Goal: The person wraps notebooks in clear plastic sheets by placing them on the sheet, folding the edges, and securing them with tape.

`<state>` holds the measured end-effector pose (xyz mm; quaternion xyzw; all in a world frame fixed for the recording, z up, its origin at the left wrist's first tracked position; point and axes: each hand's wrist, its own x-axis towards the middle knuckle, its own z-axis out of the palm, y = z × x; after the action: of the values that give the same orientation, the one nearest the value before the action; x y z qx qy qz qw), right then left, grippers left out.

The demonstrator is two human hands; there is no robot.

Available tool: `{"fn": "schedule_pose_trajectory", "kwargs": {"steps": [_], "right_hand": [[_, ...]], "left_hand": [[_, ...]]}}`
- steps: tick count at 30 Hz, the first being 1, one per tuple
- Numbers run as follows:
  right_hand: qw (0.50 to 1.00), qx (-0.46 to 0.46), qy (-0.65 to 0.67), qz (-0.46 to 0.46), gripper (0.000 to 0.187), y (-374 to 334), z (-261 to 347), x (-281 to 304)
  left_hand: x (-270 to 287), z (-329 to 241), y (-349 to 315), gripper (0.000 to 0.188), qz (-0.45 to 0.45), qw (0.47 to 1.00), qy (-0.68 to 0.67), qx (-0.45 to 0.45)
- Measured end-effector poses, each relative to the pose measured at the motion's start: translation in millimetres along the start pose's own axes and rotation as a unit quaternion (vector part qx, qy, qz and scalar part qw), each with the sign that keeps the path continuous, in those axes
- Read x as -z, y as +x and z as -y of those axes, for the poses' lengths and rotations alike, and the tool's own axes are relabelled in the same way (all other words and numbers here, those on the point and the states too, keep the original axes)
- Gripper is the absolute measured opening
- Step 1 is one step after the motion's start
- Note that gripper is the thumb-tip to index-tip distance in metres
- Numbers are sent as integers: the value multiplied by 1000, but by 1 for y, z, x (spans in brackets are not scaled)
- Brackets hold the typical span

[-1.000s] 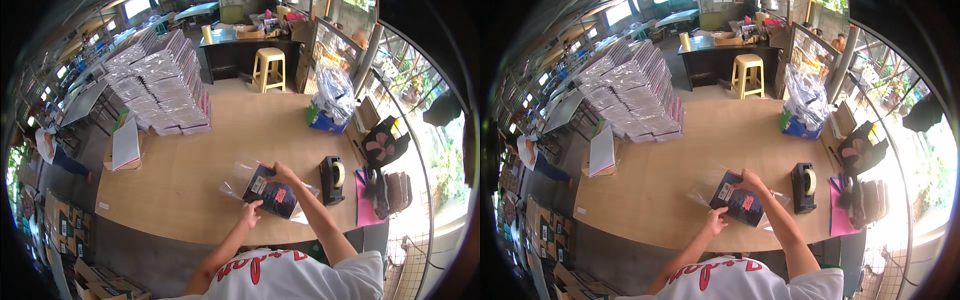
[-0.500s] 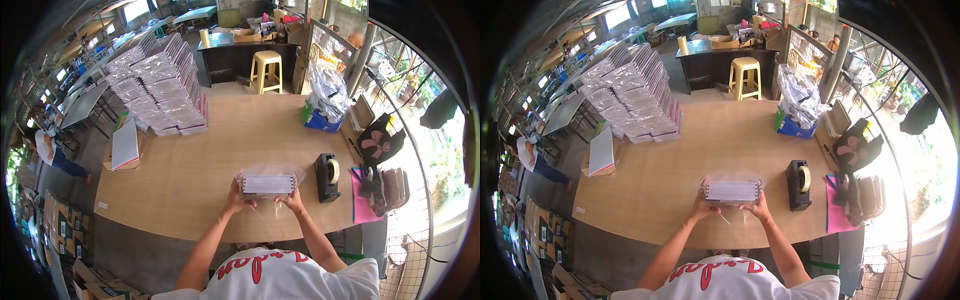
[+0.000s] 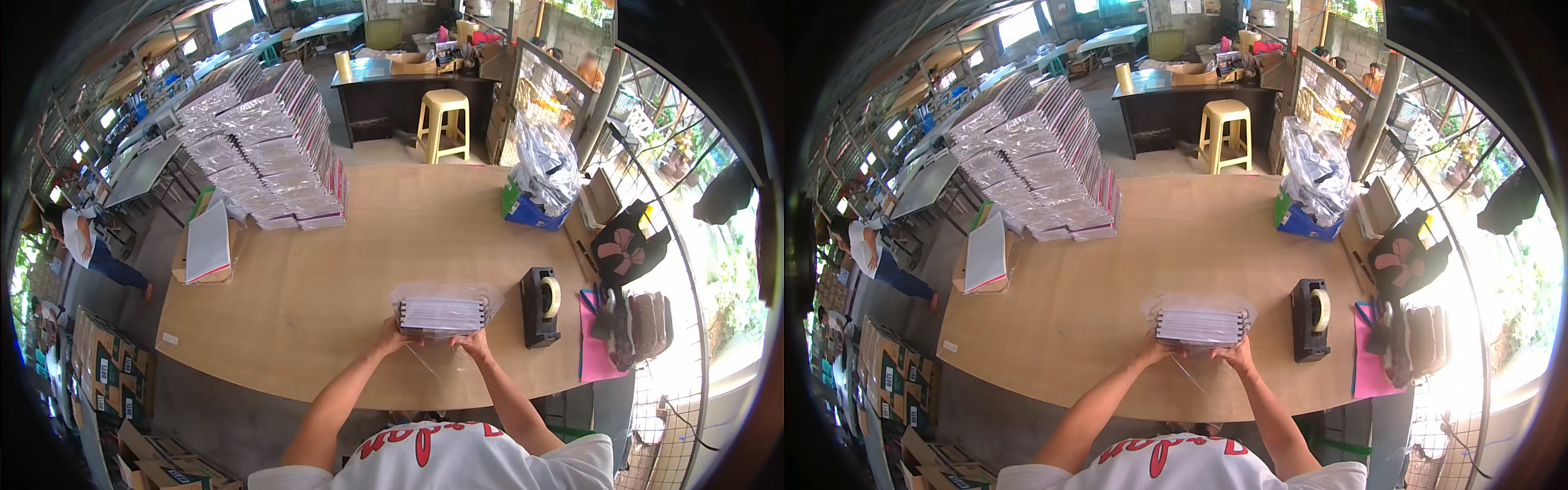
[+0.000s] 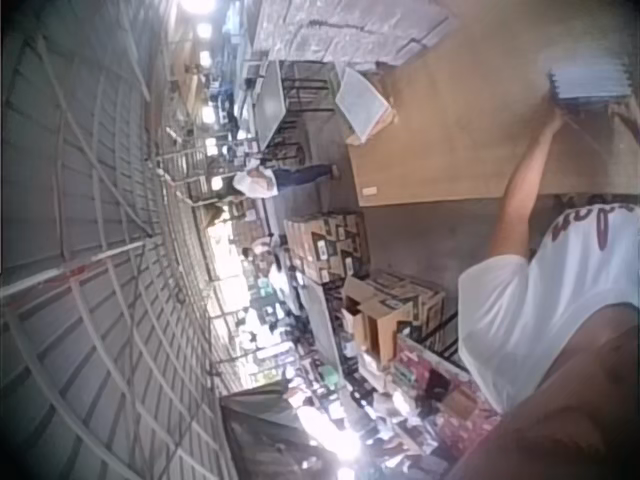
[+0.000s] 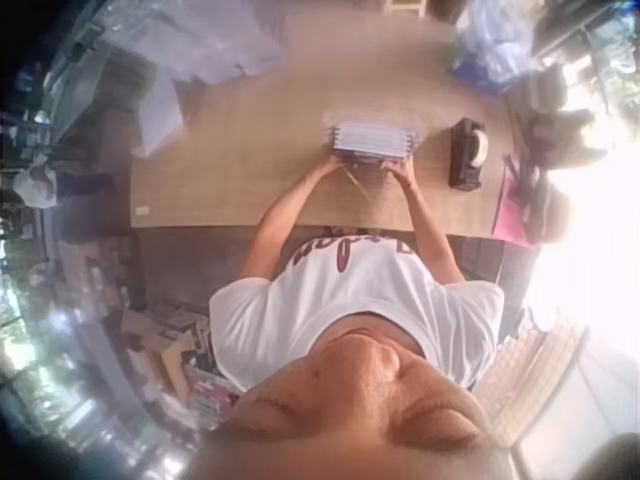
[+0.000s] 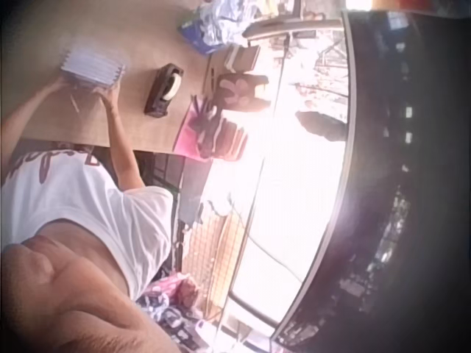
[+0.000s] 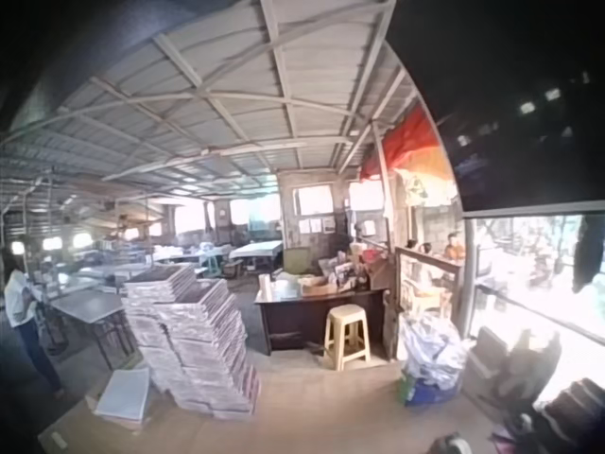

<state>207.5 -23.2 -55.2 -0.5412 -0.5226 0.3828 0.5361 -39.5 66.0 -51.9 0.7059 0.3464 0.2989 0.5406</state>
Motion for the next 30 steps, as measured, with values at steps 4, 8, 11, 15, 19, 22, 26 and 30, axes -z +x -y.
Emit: {"fn": "schedule_pose_trajectory", "kwargs": {"steps": [4,8,11,15,19,22,26,30], "right_hand": [[999,0,-39,22,99,4,-12,0],[980,147,-5,-133,114,-3,49,13],[926,252,-214,-182,88,-9,188,18],[865,292,-406,-35,51,25,268,-24],[816,296,-495,29,27,46,256,-37],[816,291,-494,69,18,23,271,-32],[871,257,-419,-13,16,7,274,-5],[827,182,-516,-132,25,44,262,25]], "left_hand": [[2,10,2,74,12,998,1,58],[-13,-43,-18,89,-220,933,236,-161],[-26,-97,-47,96,-333,937,8,-100],[-36,-131,-38,87,-378,914,9,-145],[-37,-140,-31,66,-378,915,-3,-140],[-23,-138,-31,47,-358,915,65,-175],[-8,-134,-41,36,-270,900,248,-238],[14,-144,-44,43,-117,876,386,-266]]}}
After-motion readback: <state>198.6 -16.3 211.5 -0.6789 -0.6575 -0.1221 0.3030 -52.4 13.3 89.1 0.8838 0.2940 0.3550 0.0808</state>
